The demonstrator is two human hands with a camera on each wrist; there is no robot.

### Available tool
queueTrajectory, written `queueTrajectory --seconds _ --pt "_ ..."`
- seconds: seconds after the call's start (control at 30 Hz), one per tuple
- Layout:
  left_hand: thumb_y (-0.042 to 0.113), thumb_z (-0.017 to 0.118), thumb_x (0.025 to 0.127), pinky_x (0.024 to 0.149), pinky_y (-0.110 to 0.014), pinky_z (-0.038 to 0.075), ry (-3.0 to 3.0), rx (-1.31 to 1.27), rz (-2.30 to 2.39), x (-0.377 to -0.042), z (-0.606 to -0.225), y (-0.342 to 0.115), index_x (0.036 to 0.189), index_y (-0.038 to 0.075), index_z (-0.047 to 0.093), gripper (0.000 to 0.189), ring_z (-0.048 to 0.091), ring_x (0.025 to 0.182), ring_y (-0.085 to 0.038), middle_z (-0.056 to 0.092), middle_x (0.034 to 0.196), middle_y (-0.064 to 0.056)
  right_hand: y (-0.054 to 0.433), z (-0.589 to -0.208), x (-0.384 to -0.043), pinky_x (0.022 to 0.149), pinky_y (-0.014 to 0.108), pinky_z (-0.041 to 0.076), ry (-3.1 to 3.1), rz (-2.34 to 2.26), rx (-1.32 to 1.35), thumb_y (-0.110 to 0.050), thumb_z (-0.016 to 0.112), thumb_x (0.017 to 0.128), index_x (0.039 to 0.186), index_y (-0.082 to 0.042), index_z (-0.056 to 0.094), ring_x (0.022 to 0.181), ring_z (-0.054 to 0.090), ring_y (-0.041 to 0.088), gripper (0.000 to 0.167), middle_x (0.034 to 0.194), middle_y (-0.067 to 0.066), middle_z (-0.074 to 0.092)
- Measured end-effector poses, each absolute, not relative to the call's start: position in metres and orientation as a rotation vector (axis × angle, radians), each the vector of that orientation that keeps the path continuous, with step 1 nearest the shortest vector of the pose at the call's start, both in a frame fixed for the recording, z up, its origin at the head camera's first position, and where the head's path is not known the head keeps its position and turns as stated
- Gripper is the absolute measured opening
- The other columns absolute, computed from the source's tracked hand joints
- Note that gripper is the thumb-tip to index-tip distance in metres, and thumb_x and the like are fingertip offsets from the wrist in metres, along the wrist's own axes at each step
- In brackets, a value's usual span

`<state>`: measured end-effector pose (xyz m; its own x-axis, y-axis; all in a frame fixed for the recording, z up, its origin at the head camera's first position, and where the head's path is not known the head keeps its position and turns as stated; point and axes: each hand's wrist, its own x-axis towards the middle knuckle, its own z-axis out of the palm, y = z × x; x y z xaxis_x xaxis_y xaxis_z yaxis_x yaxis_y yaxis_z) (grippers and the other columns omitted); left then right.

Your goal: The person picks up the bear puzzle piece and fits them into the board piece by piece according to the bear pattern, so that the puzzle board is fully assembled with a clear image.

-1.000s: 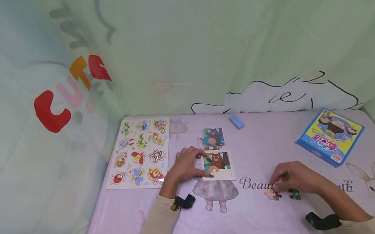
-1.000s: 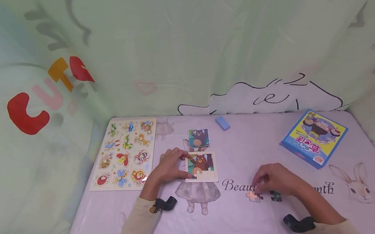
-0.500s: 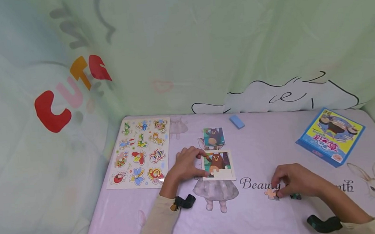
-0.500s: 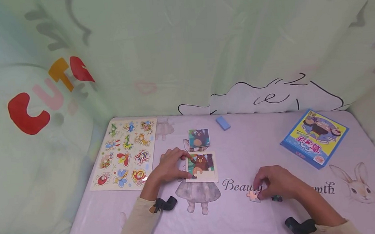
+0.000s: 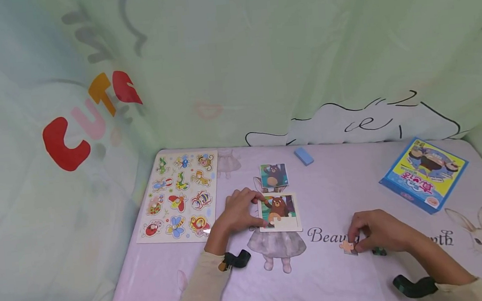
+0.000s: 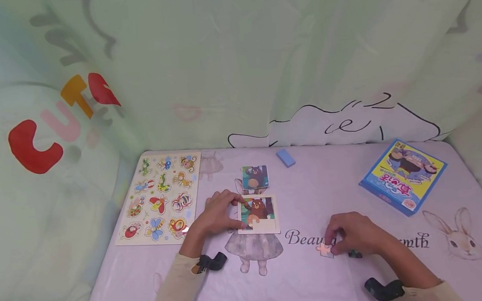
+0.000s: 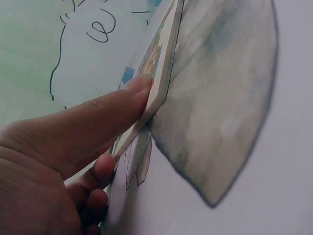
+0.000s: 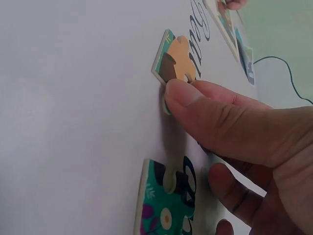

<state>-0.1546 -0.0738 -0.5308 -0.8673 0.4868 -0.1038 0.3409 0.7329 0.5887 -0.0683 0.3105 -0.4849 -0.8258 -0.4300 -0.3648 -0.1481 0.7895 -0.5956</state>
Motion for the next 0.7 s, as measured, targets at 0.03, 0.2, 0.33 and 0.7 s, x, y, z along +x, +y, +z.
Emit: queueTrajectory --seconds 0.03,0.2,0.33,0.7 --pt "0.048 0.09 0.07 0.088 -0.034 0.031 2.685 0.652 0.838 -0.1547 -0.531 -0.0738 0.124 0.031 0.065 0.062 0.044 0.102 -0.013 0.056 0.11 0.01 0.3101 -0.4845 -0.0685 0.067 0.022 0.044 2.484 -0.767 -0.43 -0.027 0.09 0.075 0.085 -0.032 0.074 0.081 0.051 0.01 0.02 0.086 -0.011 0.062" --pt "0.047 0.09 0.07 0.088 -0.034 0.031 2.679 0.642 0.844 -0.1544 -0.5307 -0.0732 0.123 0.031 0.065 0.061 0.044 0.102 -0.013 0.056 0.111 0.01 0.3091 -0.4821 -0.0694 0.067 0.022 0.042 2.464 -0.756 -0.416 -0.025 0.089 0.076 0.088 -0.029 0.071 0.081 0.05 0.01 0.022 0.085 -0.009 0.061" --pt "0.047 0.09 0.07 0.089 -0.034 0.031 2.679 0.642 0.847 -0.1543 -0.5307 -0.0731 0.123 0.031 0.064 0.061 0.044 0.102 -0.013 0.056 0.112 0.01 0.3094 -0.4807 -0.0712 0.066 0.023 0.042 2.429 -0.771 -0.411 -0.023 0.088 0.078 0.089 -0.028 0.071 0.08 0.05 0.01 0.021 0.083 -0.007 0.061" --pt "0.047 0.09 0.07 0.088 -0.034 0.031 2.681 0.649 0.849 -0.1532 -0.5297 -0.0733 0.123 0.03 0.064 0.061 0.044 0.102 -0.014 0.056 0.111 0.01 0.3146 -0.4805 -0.0771 0.068 0.023 0.047 2.316 -0.888 -0.43 -0.024 0.081 0.087 0.093 -0.023 0.071 0.08 0.054 0.009 0.012 0.084 -0.006 0.064"
